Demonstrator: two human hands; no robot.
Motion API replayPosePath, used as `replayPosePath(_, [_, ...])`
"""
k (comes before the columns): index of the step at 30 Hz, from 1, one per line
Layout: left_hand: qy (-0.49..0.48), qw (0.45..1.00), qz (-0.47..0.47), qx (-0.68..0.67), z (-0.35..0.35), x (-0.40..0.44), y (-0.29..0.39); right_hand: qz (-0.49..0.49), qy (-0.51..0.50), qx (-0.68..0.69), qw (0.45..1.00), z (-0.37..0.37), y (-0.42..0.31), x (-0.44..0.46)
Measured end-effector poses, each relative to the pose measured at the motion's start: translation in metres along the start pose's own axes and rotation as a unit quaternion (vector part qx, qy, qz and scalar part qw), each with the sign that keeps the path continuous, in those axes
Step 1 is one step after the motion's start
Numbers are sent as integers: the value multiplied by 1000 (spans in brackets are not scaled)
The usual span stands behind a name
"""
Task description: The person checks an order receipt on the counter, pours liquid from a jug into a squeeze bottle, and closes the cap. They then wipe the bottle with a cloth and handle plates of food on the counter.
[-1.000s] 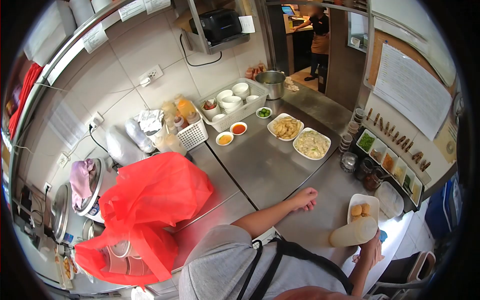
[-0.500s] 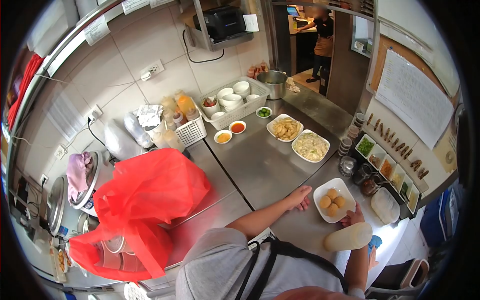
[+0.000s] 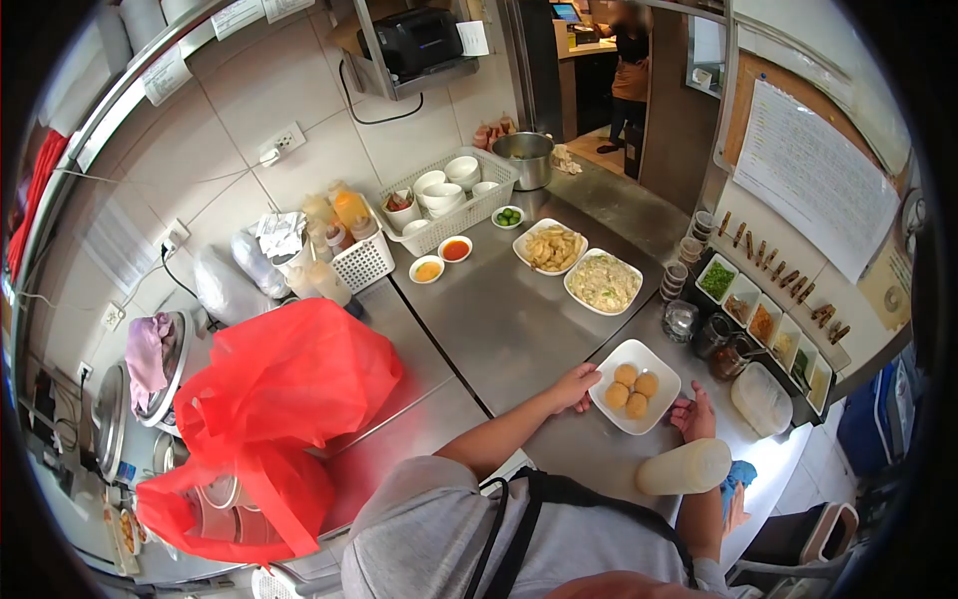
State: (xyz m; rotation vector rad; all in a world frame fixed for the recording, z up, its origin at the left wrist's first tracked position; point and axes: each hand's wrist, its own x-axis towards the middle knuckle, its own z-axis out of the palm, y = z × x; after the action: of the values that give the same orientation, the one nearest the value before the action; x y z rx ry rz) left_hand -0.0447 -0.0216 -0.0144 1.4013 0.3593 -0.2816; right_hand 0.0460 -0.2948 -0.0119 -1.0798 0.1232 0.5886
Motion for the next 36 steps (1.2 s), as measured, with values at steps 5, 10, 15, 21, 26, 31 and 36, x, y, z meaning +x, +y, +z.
replayPosePath(5, [2,1000,0,4,1,1,-3,-61,55,-11,997,-10,12,10])
replayPosePath(10, [-2,1000,11,10,-2,3,-6,-87,90,-72,990,-5,18,15])
replayPosePath(15, [6,1000,23,9,0,1,-7,-104,92,-71,988,-7,19,18])
replayPosePath(21, [2,999,39,11,-1,1,-11,-111,102,-74,986,-6,20,18])
replayPosePath(26, [-3,999,47,5,-2,-3,-13,-118,97,-80,985,-8,21,17])
replayPosePath(31, [-8,998,53,12,-4,-7,-13,-125,91,-73,985,-11,23,20])
replayPosePath(36, [-18,999,49,8,-6,-4,-15,-118,89,-61,987,-12,22,19])
